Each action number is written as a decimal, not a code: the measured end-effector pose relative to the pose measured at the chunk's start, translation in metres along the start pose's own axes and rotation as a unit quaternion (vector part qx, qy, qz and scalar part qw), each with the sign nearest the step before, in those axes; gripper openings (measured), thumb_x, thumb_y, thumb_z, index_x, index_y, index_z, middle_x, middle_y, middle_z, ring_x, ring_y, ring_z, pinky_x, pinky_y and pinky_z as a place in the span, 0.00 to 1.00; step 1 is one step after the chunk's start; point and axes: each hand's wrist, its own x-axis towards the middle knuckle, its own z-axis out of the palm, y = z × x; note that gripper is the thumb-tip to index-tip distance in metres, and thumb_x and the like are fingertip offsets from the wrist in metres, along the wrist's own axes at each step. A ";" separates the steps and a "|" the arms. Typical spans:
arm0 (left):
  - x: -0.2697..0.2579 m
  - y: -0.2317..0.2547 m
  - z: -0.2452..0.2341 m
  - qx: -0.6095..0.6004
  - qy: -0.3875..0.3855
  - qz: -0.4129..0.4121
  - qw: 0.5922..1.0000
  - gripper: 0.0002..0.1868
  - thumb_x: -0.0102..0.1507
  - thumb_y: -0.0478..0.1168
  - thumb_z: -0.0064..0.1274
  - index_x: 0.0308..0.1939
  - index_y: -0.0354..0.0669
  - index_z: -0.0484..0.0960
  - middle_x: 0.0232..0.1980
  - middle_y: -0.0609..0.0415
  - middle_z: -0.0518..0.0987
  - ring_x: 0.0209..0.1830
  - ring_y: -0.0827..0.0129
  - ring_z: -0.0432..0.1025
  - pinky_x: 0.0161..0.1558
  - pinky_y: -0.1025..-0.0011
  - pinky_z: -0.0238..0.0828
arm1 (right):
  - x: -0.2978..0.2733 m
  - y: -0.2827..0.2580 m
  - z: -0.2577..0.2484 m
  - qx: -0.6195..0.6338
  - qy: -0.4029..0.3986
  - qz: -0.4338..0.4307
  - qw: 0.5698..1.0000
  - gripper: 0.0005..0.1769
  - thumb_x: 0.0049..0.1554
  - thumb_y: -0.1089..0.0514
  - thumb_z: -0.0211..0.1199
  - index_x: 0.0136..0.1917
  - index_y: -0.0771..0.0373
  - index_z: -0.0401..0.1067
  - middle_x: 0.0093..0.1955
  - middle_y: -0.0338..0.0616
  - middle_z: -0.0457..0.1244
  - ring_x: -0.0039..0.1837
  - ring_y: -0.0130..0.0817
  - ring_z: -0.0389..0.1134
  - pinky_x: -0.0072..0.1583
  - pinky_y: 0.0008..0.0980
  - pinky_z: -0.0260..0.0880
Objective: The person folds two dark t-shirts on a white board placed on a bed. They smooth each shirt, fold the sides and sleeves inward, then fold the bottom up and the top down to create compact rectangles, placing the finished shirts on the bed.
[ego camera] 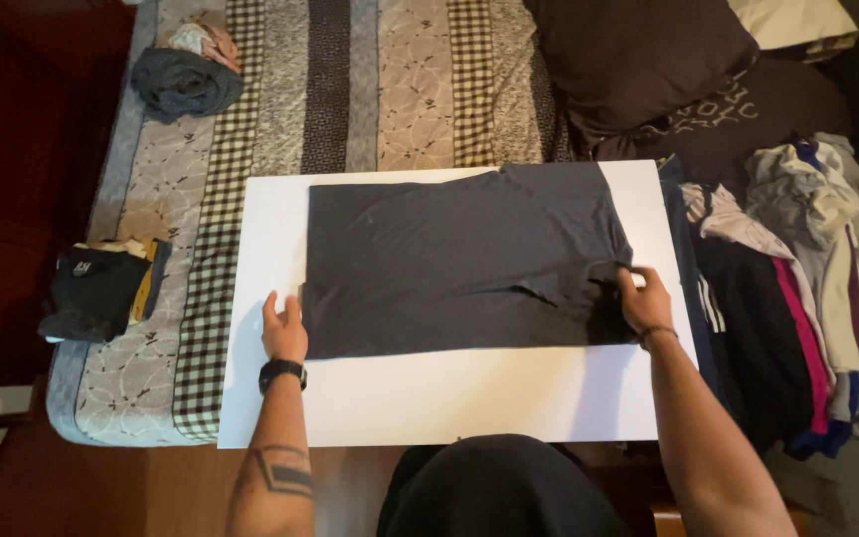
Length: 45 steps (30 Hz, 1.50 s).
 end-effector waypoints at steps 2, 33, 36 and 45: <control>-0.008 -0.011 -0.006 0.005 -0.019 -0.012 1.000 0.29 0.62 0.59 0.46 0.63 0.52 0.67 0.48 0.45 0.78 0.55 0.53 0.69 0.57 0.59 0.62 | -0.020 0.004 -0.008 -0.004 -0.008 0.004 1.000 0.26 0.58 0.37 0.54 0.64 0.50 0.65 0.50 0.60 0.65 0.60 0.55 0.62 0.62 0.49 0.60; -0.041 -0.059 -0.020 -0.244 -0.074 -0.123 0.959 0.22 0.51 0.35 0.64 0.43 0.24 0.74 0.24 0.40 0.75 0.20 0.67 0.71 0.23 0.75 0.73 | -0.050 0.091 -0.010 0.067 -0.025 0.002 0.997 0.21 0.53 0.46 0.65 0.55 0.58 0.72 0.45 0.52 0.69 0.47 0.46 0.70 0.49 0.43 0.69; -0.050 -0.067 -0.029 -0.185 -0.102 -0.108 0.971 0.21 0.50 0.35 0.65 0.42 0.28 0.75 0.17 0.41 0.74 0.13 0.65 0.70 0.18 0.74 0.72 | -0.066 0.091 -0.018 0.095 -0.030 0.028 0.995 0.21 0.49 0.52 0.69 0.54 0.62 0.72 0.43 0.56 0.68 0.41 0.43 0.70 0.44 0.41 0.72; -0.074 -0.074 -0.040 -0.018 -0.082 -0.106 0.991 0.19 0.47 0.48 0.60 0.39 0.46 0.78 0.23 0.53 0.81 0.22 0.69 0.75 0.34 0.74 0.69 | -0.103 0.076 -0.037 0.091 -0.022 0.032 0.995 0.16 0.48 0.62 0.61 0.51 0.62 0.68 0.41 0.50 0.67 0.32 0.38 0.65 0.34 0.35 0.65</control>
